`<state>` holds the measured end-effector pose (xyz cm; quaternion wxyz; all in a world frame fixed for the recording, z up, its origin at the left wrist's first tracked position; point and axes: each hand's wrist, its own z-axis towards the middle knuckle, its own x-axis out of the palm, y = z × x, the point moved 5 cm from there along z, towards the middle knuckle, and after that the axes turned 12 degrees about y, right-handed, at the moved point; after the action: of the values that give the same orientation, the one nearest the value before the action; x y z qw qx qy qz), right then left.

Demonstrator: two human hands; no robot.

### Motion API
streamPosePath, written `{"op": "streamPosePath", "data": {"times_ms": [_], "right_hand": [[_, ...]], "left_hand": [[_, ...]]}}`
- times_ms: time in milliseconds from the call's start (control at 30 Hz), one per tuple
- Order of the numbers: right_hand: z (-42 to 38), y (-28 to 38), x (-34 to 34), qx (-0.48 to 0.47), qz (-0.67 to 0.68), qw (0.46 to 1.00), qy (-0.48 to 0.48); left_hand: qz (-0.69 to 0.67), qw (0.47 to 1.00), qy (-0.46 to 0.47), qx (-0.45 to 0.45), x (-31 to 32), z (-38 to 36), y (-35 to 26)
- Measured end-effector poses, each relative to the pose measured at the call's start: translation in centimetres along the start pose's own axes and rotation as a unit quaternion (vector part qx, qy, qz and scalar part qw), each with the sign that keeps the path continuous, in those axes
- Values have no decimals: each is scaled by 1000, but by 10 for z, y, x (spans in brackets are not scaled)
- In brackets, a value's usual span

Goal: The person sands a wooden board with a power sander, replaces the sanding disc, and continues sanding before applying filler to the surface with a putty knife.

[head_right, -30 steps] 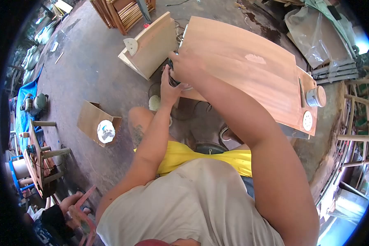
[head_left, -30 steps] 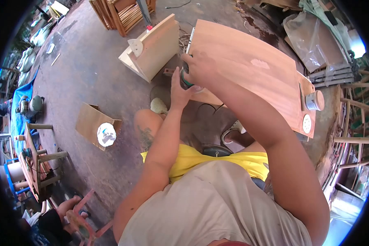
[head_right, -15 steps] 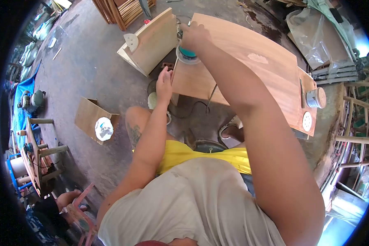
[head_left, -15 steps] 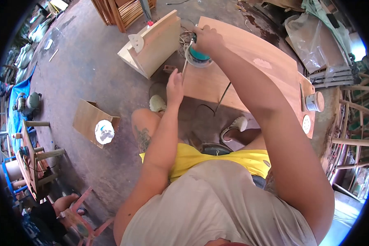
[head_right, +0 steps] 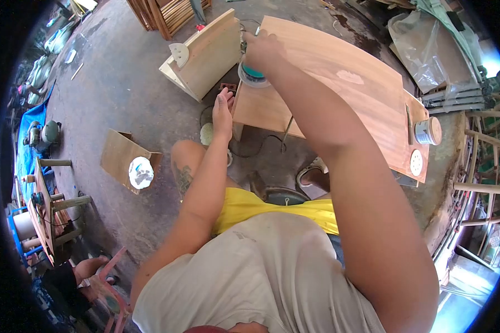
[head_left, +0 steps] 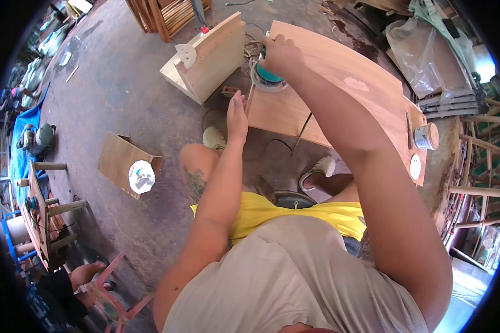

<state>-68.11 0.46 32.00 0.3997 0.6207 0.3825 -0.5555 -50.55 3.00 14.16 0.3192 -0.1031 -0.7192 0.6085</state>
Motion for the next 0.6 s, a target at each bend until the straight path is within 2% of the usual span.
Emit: {"op": "streamPosePath", "data": {"times_ms": [67, 267, 400, 600], "right_hand": [[-17, 14, 5, -30, -8, 998, 52], [-68, 34, 10, -60, -7, 995, 78], [-49, 33, 9, -71, 36, 995, 52], [9, 19, 8, -18, 11, 999, 46]], "left_hand": [[-8, 1000, 6, -6, 0, -2, -5], [-70, 997, 14, -14, 10, -5, -21], [-68, 998, 15, 0, 13, -3, -15], [-11, 1000, -6, 2, 6, -2, -7]]}}
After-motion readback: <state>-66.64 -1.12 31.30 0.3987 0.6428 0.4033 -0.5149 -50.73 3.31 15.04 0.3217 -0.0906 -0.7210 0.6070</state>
